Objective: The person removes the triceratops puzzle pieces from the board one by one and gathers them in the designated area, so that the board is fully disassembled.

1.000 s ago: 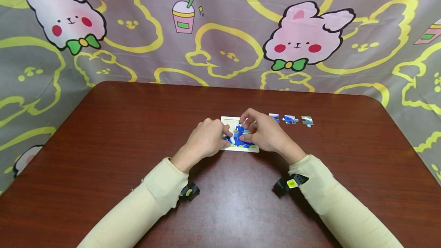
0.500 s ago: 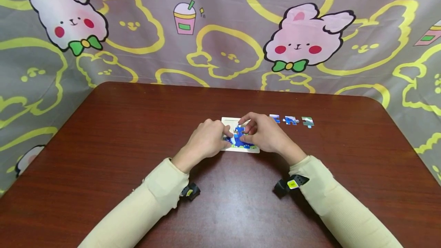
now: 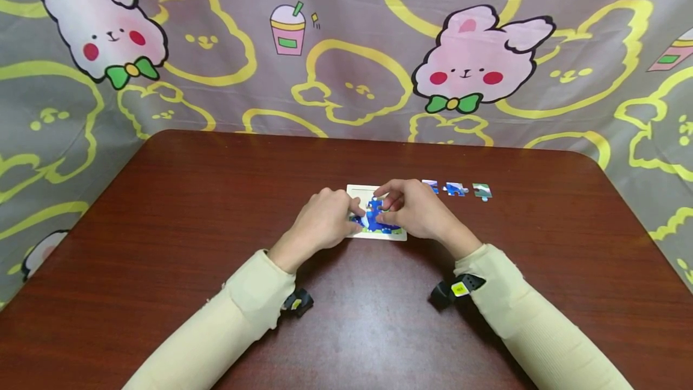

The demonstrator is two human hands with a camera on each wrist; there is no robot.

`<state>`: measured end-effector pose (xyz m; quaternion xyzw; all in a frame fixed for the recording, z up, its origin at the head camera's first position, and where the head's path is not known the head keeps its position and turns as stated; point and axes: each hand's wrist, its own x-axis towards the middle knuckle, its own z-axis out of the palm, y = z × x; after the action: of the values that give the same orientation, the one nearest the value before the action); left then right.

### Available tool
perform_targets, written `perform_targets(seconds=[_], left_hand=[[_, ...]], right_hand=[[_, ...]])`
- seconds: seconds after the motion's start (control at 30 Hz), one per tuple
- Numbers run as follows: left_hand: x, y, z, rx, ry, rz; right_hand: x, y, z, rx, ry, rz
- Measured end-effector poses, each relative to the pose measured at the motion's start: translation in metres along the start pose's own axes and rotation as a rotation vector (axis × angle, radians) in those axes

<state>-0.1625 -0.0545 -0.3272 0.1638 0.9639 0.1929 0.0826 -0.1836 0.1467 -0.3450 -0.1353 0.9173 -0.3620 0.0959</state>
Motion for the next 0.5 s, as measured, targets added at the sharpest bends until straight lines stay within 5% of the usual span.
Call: perform_targets(seconds=[0.5], left_hand=[[0.0004, -0.0007, 0.0013, -0.003, 0.004, 0.002]], right_hand=[[-0.0004, 0.0015, -0.0008, 0.013, 0.004, -0.011]])
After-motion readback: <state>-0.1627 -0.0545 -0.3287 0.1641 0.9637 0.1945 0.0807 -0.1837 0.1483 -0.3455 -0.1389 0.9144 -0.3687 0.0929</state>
